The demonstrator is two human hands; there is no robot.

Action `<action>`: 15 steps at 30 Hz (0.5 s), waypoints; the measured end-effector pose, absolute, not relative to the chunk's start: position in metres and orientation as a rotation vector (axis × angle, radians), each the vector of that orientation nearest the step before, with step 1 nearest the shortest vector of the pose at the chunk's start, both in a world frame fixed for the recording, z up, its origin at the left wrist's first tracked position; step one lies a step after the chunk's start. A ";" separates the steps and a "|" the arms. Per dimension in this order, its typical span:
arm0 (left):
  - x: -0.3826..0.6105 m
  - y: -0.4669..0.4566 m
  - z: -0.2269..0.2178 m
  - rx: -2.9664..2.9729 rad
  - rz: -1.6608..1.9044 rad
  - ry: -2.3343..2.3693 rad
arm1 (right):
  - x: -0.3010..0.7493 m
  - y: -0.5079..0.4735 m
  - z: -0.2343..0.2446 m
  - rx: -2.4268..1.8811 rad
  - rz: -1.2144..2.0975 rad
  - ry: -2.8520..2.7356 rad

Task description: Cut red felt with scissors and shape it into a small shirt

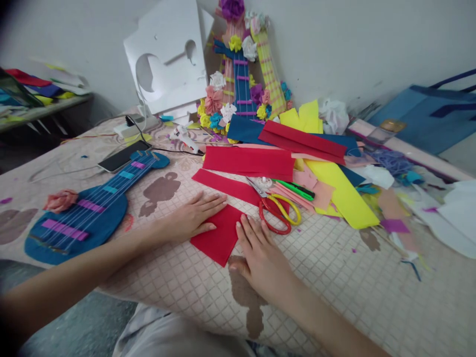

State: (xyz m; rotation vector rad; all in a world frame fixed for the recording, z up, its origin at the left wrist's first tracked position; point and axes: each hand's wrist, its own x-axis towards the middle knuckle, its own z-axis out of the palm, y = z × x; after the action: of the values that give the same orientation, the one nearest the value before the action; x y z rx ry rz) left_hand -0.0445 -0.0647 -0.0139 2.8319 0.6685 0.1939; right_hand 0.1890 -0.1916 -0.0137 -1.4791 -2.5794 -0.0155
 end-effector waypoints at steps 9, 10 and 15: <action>-0.031 -0.047 0.016 2.591 0.557 0.942 | 0.191 -0.132 0.018 -1.601 0.191 -2.272; -0.026 -0.044 0.019 2.538 0.583 0.960 | 0.188 -0.124 0.018 -1.623 0.222 -2.276; -0.013 -0.033 0.017 2.255 0.606 0.991 | 0.182 -0.107 0.013 -1.758 0.399 -2.259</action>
State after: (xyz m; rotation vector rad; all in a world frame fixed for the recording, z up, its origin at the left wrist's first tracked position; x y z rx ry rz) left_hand -0.0125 -0.0335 0.0173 2.2550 0.9910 0.6065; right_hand 0.1820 -0.1071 0.0134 -1.7579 -2.2590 0.3993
